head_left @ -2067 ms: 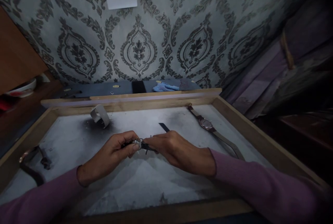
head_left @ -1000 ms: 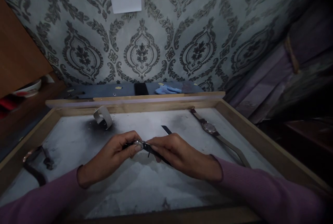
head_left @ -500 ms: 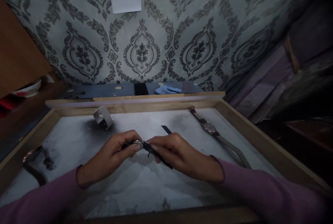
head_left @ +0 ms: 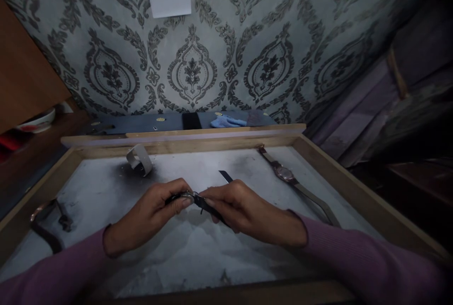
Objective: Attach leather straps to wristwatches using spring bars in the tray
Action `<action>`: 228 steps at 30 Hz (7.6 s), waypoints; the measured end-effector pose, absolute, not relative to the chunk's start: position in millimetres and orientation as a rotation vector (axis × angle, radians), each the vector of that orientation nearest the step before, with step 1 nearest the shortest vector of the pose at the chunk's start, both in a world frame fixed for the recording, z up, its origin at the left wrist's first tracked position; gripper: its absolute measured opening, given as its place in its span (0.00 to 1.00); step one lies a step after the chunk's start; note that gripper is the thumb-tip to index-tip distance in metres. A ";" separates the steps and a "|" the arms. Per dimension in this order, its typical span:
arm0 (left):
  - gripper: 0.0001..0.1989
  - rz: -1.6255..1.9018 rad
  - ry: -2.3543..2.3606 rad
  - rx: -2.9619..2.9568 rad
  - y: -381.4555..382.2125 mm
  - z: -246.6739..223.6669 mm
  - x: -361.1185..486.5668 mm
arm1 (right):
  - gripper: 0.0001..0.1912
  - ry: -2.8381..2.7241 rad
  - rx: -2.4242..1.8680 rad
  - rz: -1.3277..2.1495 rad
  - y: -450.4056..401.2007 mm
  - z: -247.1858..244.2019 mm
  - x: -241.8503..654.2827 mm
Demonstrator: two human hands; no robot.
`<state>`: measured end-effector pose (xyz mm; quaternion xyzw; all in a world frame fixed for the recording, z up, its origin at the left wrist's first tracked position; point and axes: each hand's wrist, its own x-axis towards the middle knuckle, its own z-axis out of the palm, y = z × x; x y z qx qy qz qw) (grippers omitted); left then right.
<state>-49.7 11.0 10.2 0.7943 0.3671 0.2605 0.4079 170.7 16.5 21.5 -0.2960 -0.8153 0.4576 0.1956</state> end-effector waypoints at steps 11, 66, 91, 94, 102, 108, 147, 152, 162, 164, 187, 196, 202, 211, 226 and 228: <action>0.12 0.647 0.924 1.915 14.7 8.3 -49.4 | 0.16 -2.353 -0.768 1.049 14.9 20.9 170.6; 0.14 0.652 0.848 2.581 7.9 7.4 -52.2 | 0.19 -2.066 -0.958 1.508 4.3 9.6 168.5; 0.11 0.478 0.827 2.502 1.6 -3.7 -47.7 | 0.18 -2.415 -0.850 1.355 15.2 4.0 175.4; 0.10 0.470 0.825 2.244 2.7 0.2 -43.7 | 0.17 -2.491 -0.807 1.265 15.0 2.0 176.8; 0.09 0.372 0.820 1.765 8.7 -2.5 -44.6 | 0.16 -2.504 -0.742 1.300 17.1 -1.5 178.2; 0.10 0.356 0.804 1.518 10.9 -4.6 -45.9 | 0.16 -2.491 -0.766 1.334 17.1 1.5 176.8; 0.11 0.440 0.833 1.529 15.2 2.0 -47.0 | 0.15 -2.471 -0.875 1.114 12.5 1.1 173.2; 0.12 0.467 0.825 1.519 15.1 0.5 -47.9 | 0.16 -2.422 -0.876 1.136 11.7 4.2 173.5; 0.13 0.426 0.840 1.467 15.7 -2.4 -49.9 | 0.16 -2.392 -0.836 1.255 12.6 8.5 174.2; 0.13 0.420 0.843 1.464 15.6 -2.8 -50.0 | 0.16 -2.399 -0.833 1.280 12.6 9.5 174.7; 0.13 0.487 0.811 1.456 16.9 0.4 -48.6 | 0.11 -2.285 -0.946 0.969 15.8 7.8 175.0; 0.12 0.471 0.810 1.461 16.7 -0.3 -46.8 | 0.15 -2.230 -0.992 0.798 9.0 11.5 170.5; 0.13 0.476 0.808 1.463 15.8 0.9 -46.9 | 0.13 -2.249 -1.032 0.940 4.6 12.0 168.2; 0.12 0.480 0.807 1.472 15.0 5.1 -46.0 | 0.11 -2.173 -1.009 0.999 4.0 11.9 168.2; 0.13 0.532 0.819 1.474 16.6 -0.2 -46.3 | 0.13 -1.976 -1.027 1.467 3.0 8.2 164.9; 0.13 0.547 0.821 1.457 16.4 -0.4 -46.6 | 0.13 -1.991 -1.004 1.429 3.7 7.4 163.9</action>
